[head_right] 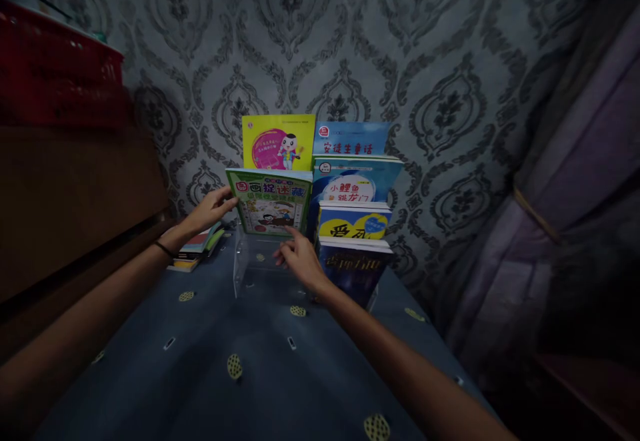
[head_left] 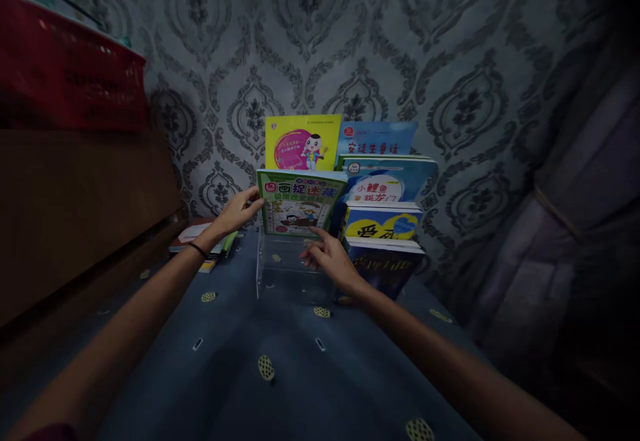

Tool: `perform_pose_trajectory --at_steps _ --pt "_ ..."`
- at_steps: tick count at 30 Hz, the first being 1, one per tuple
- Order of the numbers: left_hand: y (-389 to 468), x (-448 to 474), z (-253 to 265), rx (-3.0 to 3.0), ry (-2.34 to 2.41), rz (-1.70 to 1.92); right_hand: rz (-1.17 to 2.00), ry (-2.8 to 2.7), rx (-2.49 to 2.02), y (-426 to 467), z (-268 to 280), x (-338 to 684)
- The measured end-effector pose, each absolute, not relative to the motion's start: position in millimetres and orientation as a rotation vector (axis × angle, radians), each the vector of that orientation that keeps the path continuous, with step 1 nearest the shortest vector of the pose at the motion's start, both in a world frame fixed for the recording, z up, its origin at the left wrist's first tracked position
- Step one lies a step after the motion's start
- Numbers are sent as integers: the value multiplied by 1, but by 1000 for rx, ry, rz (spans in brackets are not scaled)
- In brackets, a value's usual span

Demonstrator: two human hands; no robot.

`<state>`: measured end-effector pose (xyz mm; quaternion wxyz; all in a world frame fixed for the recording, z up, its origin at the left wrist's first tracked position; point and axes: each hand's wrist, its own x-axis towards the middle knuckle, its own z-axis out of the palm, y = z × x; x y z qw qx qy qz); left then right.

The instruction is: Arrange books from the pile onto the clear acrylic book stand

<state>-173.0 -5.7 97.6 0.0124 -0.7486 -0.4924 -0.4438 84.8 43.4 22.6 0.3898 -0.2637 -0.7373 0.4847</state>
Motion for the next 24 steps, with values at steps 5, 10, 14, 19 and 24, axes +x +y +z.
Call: perform_pose_trajectory --at_steps 5,10,14,19,24 --pt "-9 -170 97 -2344 -1529 -1393 1263 -1881 -688 39 17 84" --pt "-10 -179 89 -2316 -1579 -1464 1354 -1873 -725 33 1 83" --pt "-18 -213 60 -1980 -1984 -1218 1482 -1892 -697 14 -34 88" --pt "-39 -264 3 -1619 -2348 -846 1672 -1811 -750 -19 -85 90" --pt "-43 -284 -38 -1524 -2485 -490 1657 -1836 -788 -41 -112 89"
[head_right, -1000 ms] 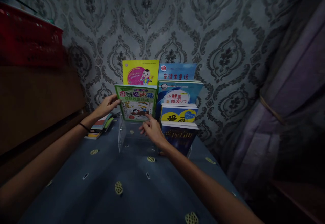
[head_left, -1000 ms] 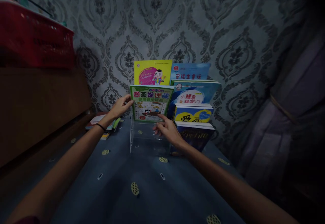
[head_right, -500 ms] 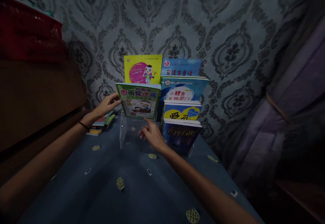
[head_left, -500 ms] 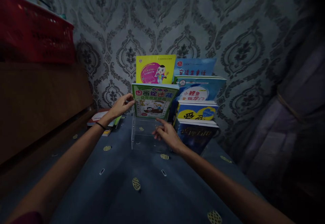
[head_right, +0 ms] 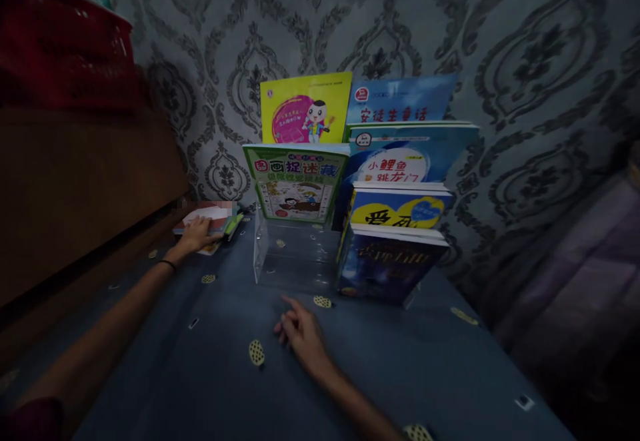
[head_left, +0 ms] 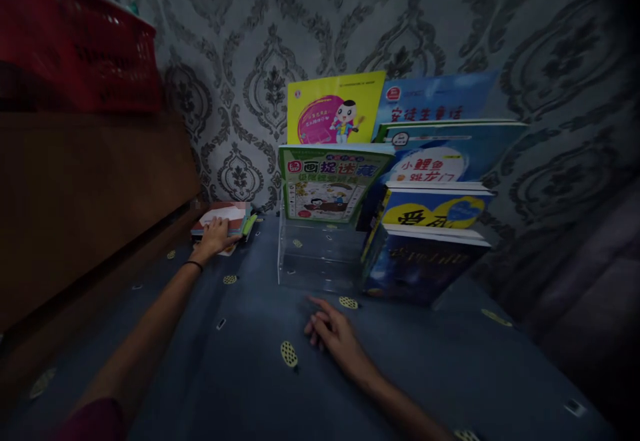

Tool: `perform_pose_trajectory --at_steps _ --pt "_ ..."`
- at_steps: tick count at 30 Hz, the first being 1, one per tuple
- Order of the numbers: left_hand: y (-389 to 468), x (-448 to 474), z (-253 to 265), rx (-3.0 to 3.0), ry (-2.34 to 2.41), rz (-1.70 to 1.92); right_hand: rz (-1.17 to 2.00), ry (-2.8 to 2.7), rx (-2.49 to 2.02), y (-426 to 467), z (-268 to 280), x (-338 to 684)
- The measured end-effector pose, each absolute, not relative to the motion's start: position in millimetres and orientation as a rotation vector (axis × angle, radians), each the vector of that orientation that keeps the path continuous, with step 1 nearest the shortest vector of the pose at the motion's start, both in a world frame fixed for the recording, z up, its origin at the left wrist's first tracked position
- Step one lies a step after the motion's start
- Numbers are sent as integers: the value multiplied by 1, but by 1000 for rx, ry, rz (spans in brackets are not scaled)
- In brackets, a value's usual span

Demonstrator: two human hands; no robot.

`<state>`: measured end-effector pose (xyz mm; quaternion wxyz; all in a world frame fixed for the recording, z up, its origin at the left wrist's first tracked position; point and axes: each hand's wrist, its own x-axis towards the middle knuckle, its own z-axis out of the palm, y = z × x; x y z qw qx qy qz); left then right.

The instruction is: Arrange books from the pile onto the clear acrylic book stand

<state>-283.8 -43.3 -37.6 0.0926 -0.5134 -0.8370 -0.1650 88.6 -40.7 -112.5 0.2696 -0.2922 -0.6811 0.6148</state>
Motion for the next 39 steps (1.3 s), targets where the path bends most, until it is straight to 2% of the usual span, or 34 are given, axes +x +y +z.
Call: perform_pose_trajectory --at_steps 7,26,32,39 --pt "-35 -285 -45 -1475 -2520 -227 1581 -1891 -775 -46 -115 92" --pt "-79 -254 -34 -1564 -2404 29 1521 -1905 -732 -46 -117 93" --pt "-103 -226 -28 -1623 -2385 160 1512 -1914 -709 -47 -116 95" --pt "-141 -170 -45 -1790 -2348 225 1491 -1927 -671 -49 -119 95"
